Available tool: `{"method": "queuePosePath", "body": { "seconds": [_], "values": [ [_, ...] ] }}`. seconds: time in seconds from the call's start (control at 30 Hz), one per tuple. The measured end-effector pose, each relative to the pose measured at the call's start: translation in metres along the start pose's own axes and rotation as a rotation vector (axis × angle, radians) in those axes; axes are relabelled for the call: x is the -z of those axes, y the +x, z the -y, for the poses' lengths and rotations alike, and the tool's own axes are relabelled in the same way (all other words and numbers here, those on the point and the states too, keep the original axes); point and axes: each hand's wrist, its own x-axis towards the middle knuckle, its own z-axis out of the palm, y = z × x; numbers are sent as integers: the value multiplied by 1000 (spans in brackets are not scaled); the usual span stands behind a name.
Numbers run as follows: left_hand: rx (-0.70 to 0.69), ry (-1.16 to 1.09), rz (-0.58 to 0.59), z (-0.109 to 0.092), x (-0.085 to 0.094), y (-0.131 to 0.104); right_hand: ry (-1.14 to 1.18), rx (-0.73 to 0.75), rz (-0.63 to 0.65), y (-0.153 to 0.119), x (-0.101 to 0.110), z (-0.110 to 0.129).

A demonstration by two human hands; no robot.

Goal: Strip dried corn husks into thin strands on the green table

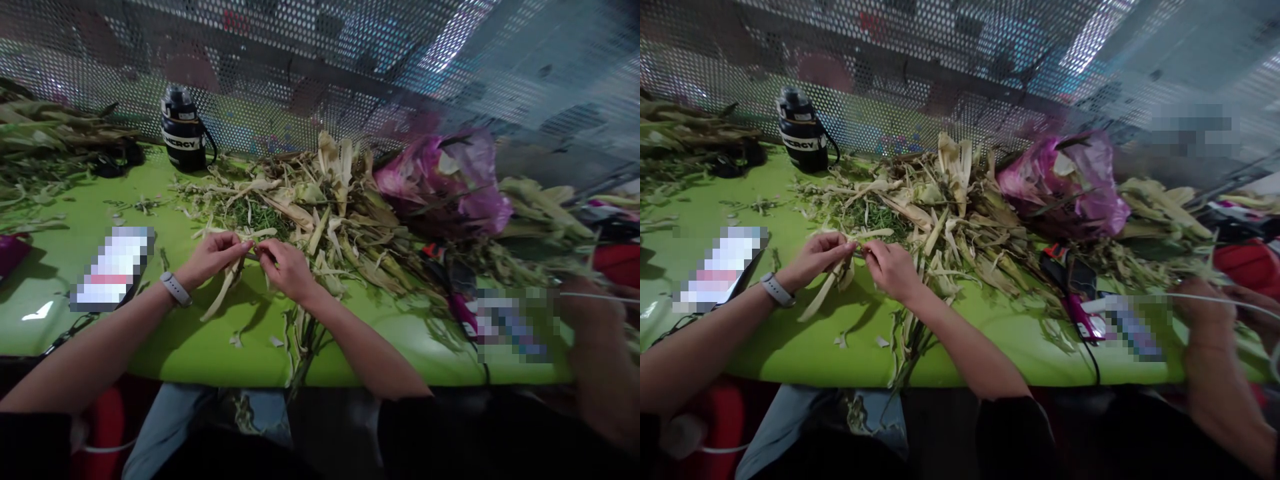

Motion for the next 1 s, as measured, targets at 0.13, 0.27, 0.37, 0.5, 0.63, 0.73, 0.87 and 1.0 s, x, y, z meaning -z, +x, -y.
{"method": "queuePosePath", "body": {
  "seconds": [0.13,0.27,0.37,0.5,0.63,0.73,0.87,1.0],
  "values": [
    [78,-2,49,2,-1,1,-19,51,4,0,-1,0],
    [16,-61,-48,5,-1,3,-92,124,-104,0,2,3],
    [-9,-142,-114,7,-3,4,-128,323,-29,-2,2,7],
    [34,-163,-133,10,-6,3,-186,506,81,-6,-4,14],
    [54,-158,-168,16,-6,3,-108,459,41,-10,-8,15],
    [98,-286,-214,17,-5,5,-10,406,24,-11,-10,13],
    [211,-543,-216,12,-5,7,-1,463,25,-10,-12,10],
    [134,-527,-242,11,-7,6,-36,514,12,-9,-11,11]
  ]
}}
